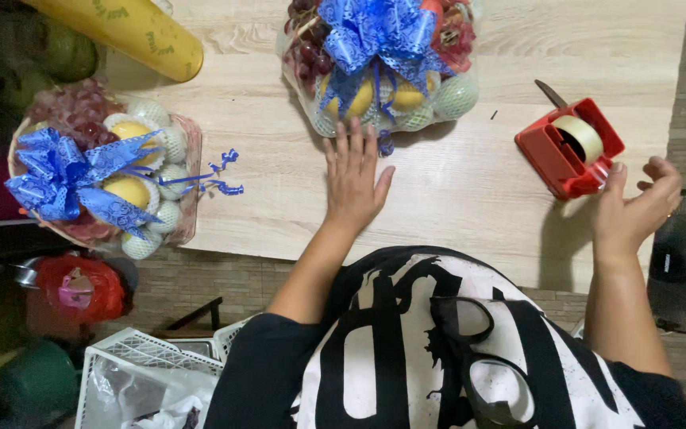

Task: The person assembles fruit baskets by creating a large blue decorative bow, cutting ribbon with a knife, and taping the bow onto plastic-wrapped baskets of grapes and pears.

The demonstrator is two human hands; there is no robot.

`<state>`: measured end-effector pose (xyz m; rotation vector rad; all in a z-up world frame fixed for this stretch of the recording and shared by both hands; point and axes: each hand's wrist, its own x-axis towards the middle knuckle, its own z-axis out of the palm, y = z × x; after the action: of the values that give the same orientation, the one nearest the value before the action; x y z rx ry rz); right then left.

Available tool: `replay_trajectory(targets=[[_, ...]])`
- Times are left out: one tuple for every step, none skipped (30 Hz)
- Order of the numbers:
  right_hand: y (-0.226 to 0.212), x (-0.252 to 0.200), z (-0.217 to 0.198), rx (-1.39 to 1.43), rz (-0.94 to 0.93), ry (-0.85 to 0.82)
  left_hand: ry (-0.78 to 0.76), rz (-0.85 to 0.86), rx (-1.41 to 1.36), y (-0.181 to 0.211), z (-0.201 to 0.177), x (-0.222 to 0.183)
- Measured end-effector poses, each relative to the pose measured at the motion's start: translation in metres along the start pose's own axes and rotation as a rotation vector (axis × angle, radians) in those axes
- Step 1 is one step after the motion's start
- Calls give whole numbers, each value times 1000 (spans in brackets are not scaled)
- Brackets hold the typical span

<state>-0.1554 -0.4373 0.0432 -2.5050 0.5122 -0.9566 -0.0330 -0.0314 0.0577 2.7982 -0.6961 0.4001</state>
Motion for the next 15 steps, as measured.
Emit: replay_trajectory(targets=[[24, -4, 5, -21, 47, -104, -58, 26, -74, 11, 4, -10], [49, -7, 11, -40, 90, -207, -113, 53, -148, 21, 9, -18], [57, -8, 15, -38, 90, -205, -112, 54, -147, 31, 13, -22], [66, -10, 19, 40, 124, -313, -191, 98, -141, 41, 16, -28], [75, -12, 23, 120, 156, -420, -270, 141, -135, 51, 20, -33], [72, -9, 22, 123, 157, -421, -272, 141, -133, 58, 22, -36], [69, -6, 21, 159, 227, -466, -237, 176, -163, 65, 23, -38], [67, -3, 20, 196, 296, -513, -204, 209, -195, 72, 25, -41], [70, -1, 20, 198, 298, -515, -206, 208, -193, 76, 25, -40], [73, 2, 21, 196, 343, -576, -207, 225, -195, 80, 25, -40], [75, 4, 22, 194, 387, -637, -208, 242, -198, 83, 25, -40], [77, 7, 23, 200, 383, -641, -208, 236, -192, 85, 25, -40], [80, 9, 24, 196, 363, -666, -195, 240, -208, 88, 25, -40], [81, 11, 24, 191, 342, -694, -184, 243, -225, 90, 25, -42], [82, 14, 25, 195, 338, -701, -186, 235, -220, 91, 25, -44]])
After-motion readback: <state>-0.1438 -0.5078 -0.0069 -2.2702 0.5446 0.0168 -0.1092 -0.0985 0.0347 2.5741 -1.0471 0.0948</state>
